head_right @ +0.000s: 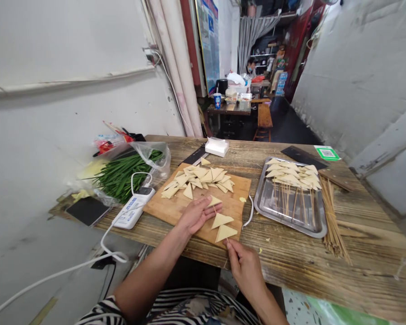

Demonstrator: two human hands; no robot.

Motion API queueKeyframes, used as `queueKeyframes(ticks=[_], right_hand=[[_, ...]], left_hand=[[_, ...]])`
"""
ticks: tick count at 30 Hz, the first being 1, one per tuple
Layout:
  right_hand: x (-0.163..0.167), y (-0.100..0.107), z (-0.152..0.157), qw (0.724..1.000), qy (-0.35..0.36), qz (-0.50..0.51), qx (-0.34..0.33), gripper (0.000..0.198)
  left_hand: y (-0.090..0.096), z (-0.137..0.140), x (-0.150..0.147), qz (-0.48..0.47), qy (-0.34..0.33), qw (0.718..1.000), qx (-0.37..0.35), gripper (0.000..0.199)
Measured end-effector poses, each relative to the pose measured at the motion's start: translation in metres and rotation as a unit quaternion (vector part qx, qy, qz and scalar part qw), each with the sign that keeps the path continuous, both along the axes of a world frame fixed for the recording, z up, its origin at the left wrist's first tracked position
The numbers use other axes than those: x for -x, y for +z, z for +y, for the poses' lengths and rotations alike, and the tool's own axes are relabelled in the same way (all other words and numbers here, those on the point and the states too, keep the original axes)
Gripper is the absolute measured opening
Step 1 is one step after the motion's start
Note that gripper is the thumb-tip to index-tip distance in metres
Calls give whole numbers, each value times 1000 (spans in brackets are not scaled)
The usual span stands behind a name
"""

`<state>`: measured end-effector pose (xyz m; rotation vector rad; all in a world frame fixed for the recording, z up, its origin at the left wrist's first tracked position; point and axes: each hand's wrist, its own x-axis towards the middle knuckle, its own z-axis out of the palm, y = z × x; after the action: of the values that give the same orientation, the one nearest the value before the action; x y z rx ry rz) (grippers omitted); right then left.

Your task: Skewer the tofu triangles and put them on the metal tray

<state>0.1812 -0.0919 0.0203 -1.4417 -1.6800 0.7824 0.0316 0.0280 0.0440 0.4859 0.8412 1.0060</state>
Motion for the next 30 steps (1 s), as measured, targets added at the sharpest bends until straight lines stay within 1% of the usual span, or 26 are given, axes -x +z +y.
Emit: queueKeyframes(ticks=[19, 25, 30], right_hand=[[8, 0, -4, 1000, -26, 0, -10, 36], [9, 0, -4, 999, -36, 11, -18, 35], [10, -2, -2, 999, -42, 18, -22, 35]], left_hand=[[7, -13, -5, -23, -19, 1000, 11, 17], [7, -15, -7, -22, -24, 999, 18, 11], [7, -15, -10, -26, -24, 999, 11, 11]])
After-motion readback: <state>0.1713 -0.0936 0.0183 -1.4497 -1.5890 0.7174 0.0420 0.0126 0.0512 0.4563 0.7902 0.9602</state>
